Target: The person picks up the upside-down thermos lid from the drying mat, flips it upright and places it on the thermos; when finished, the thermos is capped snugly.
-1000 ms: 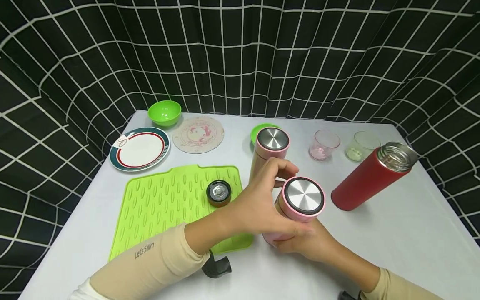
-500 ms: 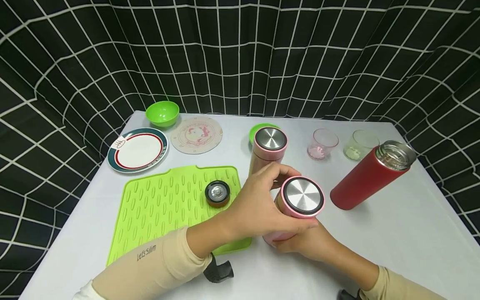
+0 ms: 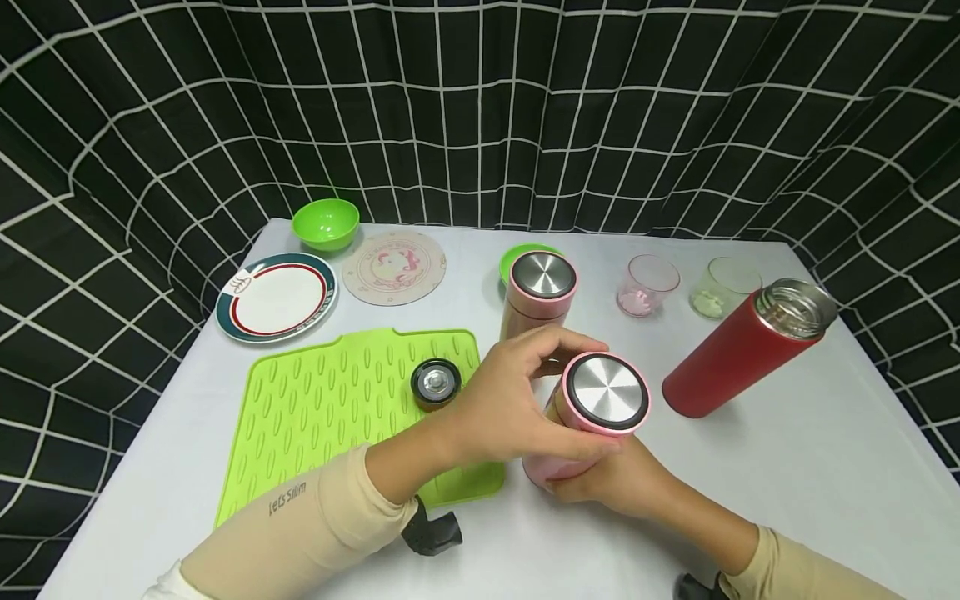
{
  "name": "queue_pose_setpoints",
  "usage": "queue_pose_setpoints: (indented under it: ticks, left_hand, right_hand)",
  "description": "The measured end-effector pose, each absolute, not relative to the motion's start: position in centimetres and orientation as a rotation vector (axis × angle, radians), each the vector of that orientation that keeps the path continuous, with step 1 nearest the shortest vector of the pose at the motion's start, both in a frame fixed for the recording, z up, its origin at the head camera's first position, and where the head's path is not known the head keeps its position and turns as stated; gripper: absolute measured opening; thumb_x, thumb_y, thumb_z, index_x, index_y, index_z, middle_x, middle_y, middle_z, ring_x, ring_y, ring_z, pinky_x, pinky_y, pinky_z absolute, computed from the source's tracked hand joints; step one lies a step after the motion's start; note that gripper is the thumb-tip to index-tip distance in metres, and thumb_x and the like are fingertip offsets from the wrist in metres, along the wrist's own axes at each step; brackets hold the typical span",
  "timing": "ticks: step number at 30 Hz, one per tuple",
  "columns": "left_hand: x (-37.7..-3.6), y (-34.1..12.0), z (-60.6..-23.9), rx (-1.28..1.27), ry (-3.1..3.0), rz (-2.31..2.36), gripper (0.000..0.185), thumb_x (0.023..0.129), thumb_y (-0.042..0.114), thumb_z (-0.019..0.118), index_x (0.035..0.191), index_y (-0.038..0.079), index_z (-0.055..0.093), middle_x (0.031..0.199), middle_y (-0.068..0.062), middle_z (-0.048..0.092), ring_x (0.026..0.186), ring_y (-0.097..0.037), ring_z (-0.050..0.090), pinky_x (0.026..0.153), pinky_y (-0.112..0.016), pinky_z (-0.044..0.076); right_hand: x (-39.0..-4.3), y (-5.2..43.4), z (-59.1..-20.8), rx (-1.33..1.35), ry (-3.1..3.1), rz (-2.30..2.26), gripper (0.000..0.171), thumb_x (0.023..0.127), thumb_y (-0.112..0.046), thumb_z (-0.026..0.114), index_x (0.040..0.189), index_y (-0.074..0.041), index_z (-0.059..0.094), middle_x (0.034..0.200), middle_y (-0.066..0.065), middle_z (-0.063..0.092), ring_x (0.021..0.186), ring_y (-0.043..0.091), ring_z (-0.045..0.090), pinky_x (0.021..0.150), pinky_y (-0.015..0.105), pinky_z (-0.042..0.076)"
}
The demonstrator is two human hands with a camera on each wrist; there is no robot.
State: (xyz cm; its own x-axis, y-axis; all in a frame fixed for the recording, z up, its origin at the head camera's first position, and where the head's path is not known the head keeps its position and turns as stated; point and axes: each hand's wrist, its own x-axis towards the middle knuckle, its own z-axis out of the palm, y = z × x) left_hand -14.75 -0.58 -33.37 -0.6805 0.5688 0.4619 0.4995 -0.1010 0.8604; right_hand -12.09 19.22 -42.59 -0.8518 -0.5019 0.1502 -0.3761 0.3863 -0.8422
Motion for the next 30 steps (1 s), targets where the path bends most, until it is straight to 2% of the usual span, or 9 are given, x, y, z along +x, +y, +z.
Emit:
queue_pose_setpoints:
  ticks: [4, 7, 11, 13, 15, 20, 22, 26, 30]
  left_hand:
    - [-15.5, -1.0, -33.5, 1.276, 1.821, 1.954, 0.070, 0.070, -0.008, 0.082, 0.133, -0.004, 0.053, 0.128, -0.010, 0.061, 0.116, -0.013, 0.057, 0.102, -0.035, 0.044]
    - [-14.9, -0.8, -33.3, 1.273, 1.993, 1.873, 0.076, 0.071, 0.006, 0.087, 0.136, 0.004, 0.046, 0.133, -0.003, 0.051, 0.117, -0.011, 0.052, 0.101, -0.031, 0.043]
    - [-13.4, 0.0, -33.0, 1.147, 2.332, 1.855, 0.078, 0.064, 0.026, 0.093, 0.124, 0.012, 0.046, 0.121, 0.006, 0.049, 0.107, -0.005, 0.054, 0.093, -0.024, 0.046]
    - [-13.2, 0.2, -32.9, 1.101, 2.350, 1.886, 0.072, 0.064, 0.027, 0.093, 0.121, 0.013, 0.051, 0.116, 0.009, 0.056, 0.102, -0.004, 0.058, 0.091, -0.024, 0.048]
    - [-13.7, 0.1, -33.1, 1.099, 2.218, 1.924, 0.068, 0.066, 0.018, 0.092, 0.123, 0.011, 0.056, 0.113, 0.008, 0.064, 0.102, -0.005, 0.062, 0.092, -0.026, 0.049]
    - [-15.5, -0.9, -33.2, 1.175, 1.982, 1.812, 0.073, 0.068, 0.007, 0.089, 0.133, 0.007, 0.056, 0.119, 0.005, 0.066, 0.109, -0.008, 0.060, 0.095, -0.029, 0.047]
    - [-15.4, -0.9, -33.1, 1.206, 2.041, 1.765, 0.076, 0.069, 0.011, 0.089, 0.136, 0.009, 0.053, 0.123, 0.006, 0.062, 0.112, -0.007, 0.057, 0.096, -0.028, 0.047]
    - [-13.7, -0.4, -32.9, 1.111, 2.339, 1.724, 0.091, 0.060, 0.031, 0.095, 0.134, 0.018, 0.043, 0.128, 0.010, 0.048, 0.112, -0.006, 0.052, 0.095, -0.026, 0.046]
    - [-12.3, 0.6, -33.3, 0.990, 2.533, 1.817, 0.085, 0.058, 0.037, 0.096, 0.126, 0.017, 0.049, 0.121, 0.013, 0.053, 0.107, -0.002, 0.054, 0.091, -0.025, 0.047]
  right_hand:
    - [-12.3, 19.2, -42.7, -0.862, 2.578, -1.401, 0.054, 0.060, -0.008, 0.090, 0.098, -0.027, 0.057, 0.092, -0.011, 0.060, 0.080, 0.010, 0.058, 0.073, 0.027, 0.049]
    - [-12.4, 19.2, -42.7, -0.886, 2.509, -1.444, 0.048, 0.062, -0.007, 0.089, 0.095, -0.025, 0.060, 0.088, -0.010, 0.061, 0.077, 0.012, 0.059, 0.069, 0.028, 0.051]
    - [-12.4, 19.4, -42.6, -0.835, 2.455, -1.474, 0.044, 0.066, -0.009, 0.088, 0.098, -0.020, 0.060, 0.090, -0.007, 0.063, 0.079, 0.013, 0.060, 0.069, 0.029, 0.052]
    - [-12.3, 19.5, -42.6, -0.799, 2.476, -1.464, 0.050, 0.066, -0.011, 0.090, 0.103, -0.019, 0.058, 0.095, -0.006, 0.062, 0.083, 0.014, 0.059, 0.073, 0.029, 0.051]
    - [-12.3, 19.6, -42.7, -0.787, 2.510, -1.430, 0.052, 0.064, -0.012, 0.090, 0.104, -0.019, 0.057, 0.097, -0.006, 0.061, 0.085, 0.014, 0.058, 0.075, 0.029, 0.050]
    - [-12.3, 19.6, -42.9, -0.774, 2.544, -1.394, 0.054, 0.062, -0.014, 0.091, 0.105, -0.019, 0.058, 0.097, -0.008, 0.061, 0.086, 0.012, 0.058, 0.078, 0.029, 0.049]
    - [-12.4, 19.6, -42.9, -0.795, 2.528, -1.412, 0.052, 0.063, -0.014, 0.091, 0.103, -0.020, 0.059, 0.096, -0.008, 0.061, 0.085, 0.012, 0.059, 0.077, 0.029, 0.050]
    - [-12.6, 19.5, -42.9, -0.916, 2.456, -1.471, 0.043, 0.067, -0.009, 0.088, 0.098, -0.021, 0.061, 0.090, -0.008, 0.063, 0.080, 0.014, 0.059, 0.072, 0.030, 0.052]
    - [-12.6, 19.5, -42.8, -0.900, 2.457, -1.431, 0.041, 0.071, -0.016, 0.088, 0.099, -0.021, 0.059, 0.090, -0.009, 0.063, 0.079, 0.013, 0.058, 0.070, 0.030, 0.051]
